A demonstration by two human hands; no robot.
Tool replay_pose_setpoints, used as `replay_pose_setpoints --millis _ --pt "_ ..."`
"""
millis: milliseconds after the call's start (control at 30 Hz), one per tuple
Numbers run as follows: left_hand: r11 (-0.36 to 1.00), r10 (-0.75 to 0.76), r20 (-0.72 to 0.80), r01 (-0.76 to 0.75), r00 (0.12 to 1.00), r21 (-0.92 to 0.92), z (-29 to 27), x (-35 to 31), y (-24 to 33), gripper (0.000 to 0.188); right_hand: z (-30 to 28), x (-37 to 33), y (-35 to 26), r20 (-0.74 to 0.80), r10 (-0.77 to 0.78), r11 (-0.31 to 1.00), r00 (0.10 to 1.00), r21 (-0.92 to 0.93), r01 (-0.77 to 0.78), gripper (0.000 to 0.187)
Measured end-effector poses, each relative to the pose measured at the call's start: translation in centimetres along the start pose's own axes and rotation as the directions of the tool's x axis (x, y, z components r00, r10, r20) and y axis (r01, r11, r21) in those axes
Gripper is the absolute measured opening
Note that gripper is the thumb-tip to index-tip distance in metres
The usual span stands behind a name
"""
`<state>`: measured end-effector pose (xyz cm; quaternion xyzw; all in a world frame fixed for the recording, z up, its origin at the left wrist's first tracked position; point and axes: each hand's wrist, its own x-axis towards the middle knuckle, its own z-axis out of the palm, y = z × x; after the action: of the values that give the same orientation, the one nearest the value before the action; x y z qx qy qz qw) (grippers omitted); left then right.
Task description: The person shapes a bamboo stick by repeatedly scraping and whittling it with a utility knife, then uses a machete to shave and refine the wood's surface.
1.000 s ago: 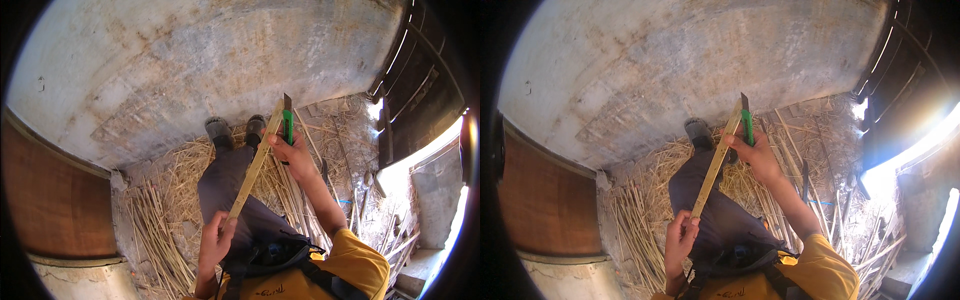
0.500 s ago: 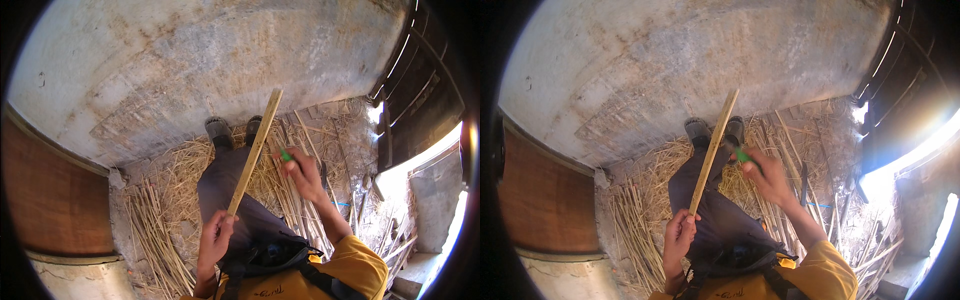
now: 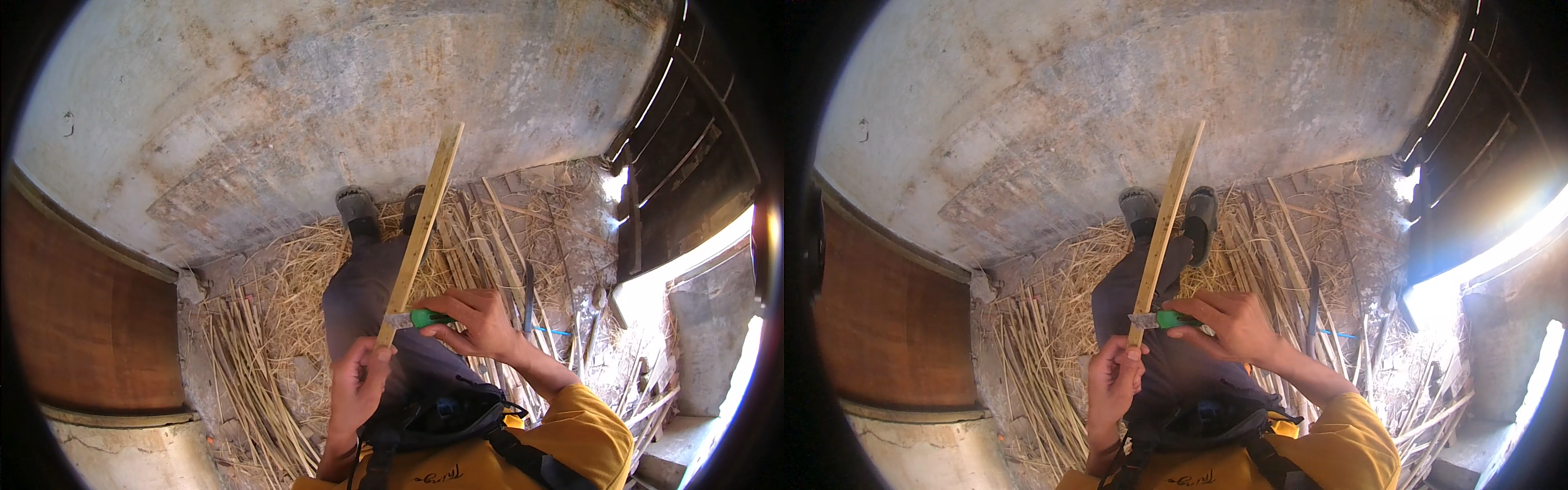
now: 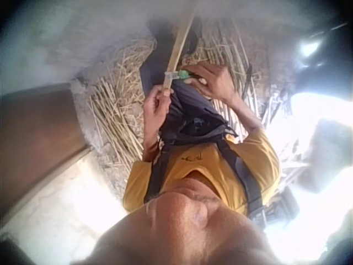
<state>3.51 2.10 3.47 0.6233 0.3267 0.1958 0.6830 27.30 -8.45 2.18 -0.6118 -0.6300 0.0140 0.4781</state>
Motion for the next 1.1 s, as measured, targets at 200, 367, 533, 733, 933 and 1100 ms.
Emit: replay_pose_setpoints --millis 200,367,533,733,933,1100 --pt "1.0 -0.001 -0.016 0.001 1.0 -0.018 0.4 -0.2 0.4 0.018 -0.2 0.2 -0.7 -0.04 -0.004 0.997 0.999 -0.081 0.0 0.043" --pt "0.998 0.044 -0.059 -0.041 0.997 0.042 0.8 -0.3 0.4 0.016 0.0 0.2 -0.7 -0.057 0.021 0.994 0.998 -0.105 -0.027 0.044" --pt "0.997 0.068 -0.1 -0.062 0.993 0.054 1.2 -0.3 0.1 0.016 0.4 0.0 -0.4 -0.072 0.051 0.991 0.996 -0.123 -0.06 0.043" --pt "0.997 0.033 -0.116 -0.025 0.993 0.078 1.2 -0.6 -0.3 0.017 -0.3 0.5 0.1 -0.074 -0.081 0.982 0.994 -0.178 0.067 0.042" --pt "0.993 0.009 -0.118 0.005 0.993 0.121 0.7 -1.1 -1.4 0.022 -1.3 1.6 2.6 -0.24 0.169 0.967 0.956 -0.145 -0.207 0.036" --pt "0.989 0.044 -0.119 -0.026 0.992 0.148 0.0 -2.0 -2.0 0.028 -0.5 1.4 2.4 -0.223 0.133 0.979 0.966 -0.121 -0.163 0.035"
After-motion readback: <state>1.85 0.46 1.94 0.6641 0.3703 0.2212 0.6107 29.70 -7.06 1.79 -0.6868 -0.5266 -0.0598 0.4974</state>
